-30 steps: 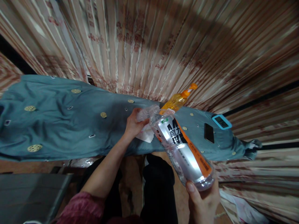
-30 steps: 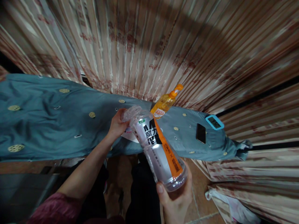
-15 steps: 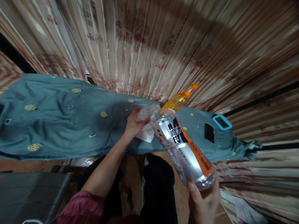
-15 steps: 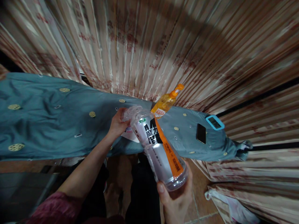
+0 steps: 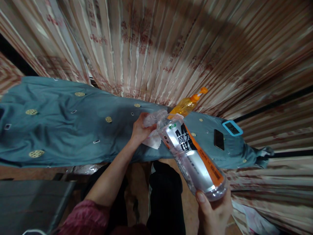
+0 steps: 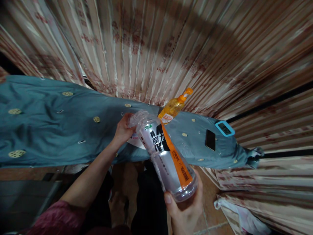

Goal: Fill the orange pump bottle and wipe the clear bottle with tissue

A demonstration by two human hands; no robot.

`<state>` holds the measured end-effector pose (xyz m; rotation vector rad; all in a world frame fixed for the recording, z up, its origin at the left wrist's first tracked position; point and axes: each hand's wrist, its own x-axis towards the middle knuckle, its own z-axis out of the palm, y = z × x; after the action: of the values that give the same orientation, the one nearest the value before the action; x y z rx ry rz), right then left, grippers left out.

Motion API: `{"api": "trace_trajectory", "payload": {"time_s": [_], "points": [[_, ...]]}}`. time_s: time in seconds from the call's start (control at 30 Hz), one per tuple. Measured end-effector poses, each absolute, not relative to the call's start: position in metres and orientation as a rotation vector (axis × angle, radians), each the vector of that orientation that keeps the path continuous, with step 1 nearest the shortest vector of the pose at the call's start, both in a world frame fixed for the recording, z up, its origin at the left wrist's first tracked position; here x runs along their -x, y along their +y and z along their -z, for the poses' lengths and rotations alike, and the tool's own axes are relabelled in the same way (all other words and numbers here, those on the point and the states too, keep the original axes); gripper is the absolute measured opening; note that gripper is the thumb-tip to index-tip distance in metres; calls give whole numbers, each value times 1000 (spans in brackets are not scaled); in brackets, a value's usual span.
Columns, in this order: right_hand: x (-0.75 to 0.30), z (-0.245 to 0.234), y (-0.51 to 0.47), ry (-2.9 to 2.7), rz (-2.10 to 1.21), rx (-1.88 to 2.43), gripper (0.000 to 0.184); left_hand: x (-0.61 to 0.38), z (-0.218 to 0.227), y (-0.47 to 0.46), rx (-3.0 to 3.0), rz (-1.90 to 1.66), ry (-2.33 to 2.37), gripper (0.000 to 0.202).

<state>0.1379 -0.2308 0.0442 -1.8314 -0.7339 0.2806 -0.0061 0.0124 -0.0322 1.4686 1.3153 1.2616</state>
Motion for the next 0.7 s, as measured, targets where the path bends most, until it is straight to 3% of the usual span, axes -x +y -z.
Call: {"api": "trace_trajectory", "payload": {"time_s": [0.4, 0.7], "points": [[-166, -13, -240, -810, -211, 1769, 99, 2, 40, 15, -1464, -1301, 1301, 47], [-160, -24, -237, -894, -177, 1780, 98, 4, 38, 14, -1469, -1294, 1292, 47]]}}
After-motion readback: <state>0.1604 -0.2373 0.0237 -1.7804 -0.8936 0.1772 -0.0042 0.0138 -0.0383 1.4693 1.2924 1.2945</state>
